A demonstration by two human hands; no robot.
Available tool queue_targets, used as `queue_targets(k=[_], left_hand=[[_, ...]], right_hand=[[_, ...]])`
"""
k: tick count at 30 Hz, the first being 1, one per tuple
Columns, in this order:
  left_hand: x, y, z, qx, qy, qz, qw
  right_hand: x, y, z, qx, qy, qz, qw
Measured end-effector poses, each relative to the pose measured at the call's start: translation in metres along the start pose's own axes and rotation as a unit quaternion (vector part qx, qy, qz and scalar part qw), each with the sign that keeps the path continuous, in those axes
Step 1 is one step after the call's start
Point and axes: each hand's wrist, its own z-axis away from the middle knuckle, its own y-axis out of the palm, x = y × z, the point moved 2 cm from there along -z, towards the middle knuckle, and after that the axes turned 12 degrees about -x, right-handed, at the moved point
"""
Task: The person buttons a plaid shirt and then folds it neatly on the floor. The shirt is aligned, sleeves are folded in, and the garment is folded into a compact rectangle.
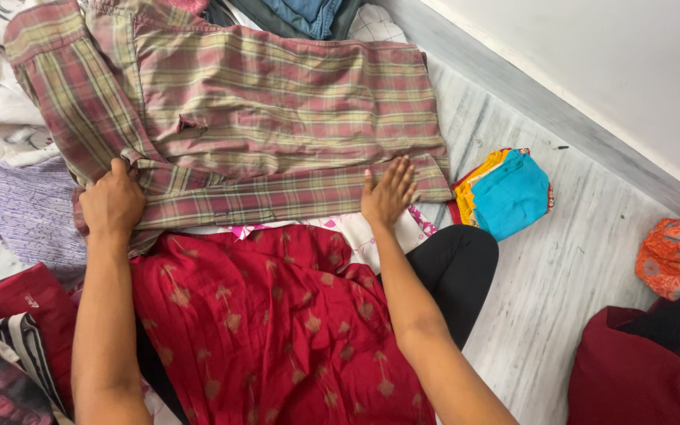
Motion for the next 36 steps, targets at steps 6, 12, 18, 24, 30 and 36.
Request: queue_targets(k=[6, 12, 18, 24, 30, 36], left_hand=[[0.000, -0.002, 0.002, -0.024, -0.012, 0.044, 0.999], [-0.006, -0.007, 0.003, -0.036, -0.028, 0.041, 0.998], [-0.011, -0.019, 0.002, -0.042, -0.071, 0.072, 0.994], [-0.007, -0.044, 0.030, -0.027, -0.169, 0.226, 0.959], [-0.037, -0.087, 0.105, 0.007, -0.262, 0.343, 0.902], [-0.051, -0.096, 0.080, -0.001, -0.242, 0.325, 0.914]], right_hand=[[-0.033, 0.004, -0.036, -0.044, 0.146, 0.031, 0.988], [-0.032, 0.004, -0.041, -0.052, 0.159, 0.032, 0.985], [-0.032, 0.006, -0.040, -0.055, 0.161, 0.024, 0.985], [-0.037, 0.008, -0.039, -0.058, 0.157, 0.023, 0.986], [0.016, -0.034, -0.045, -0.106, 0.068, -0.028, 0.992], [0.238, -0.058, 0.000, -0.032, -0.394, -0.379, 0.836]])
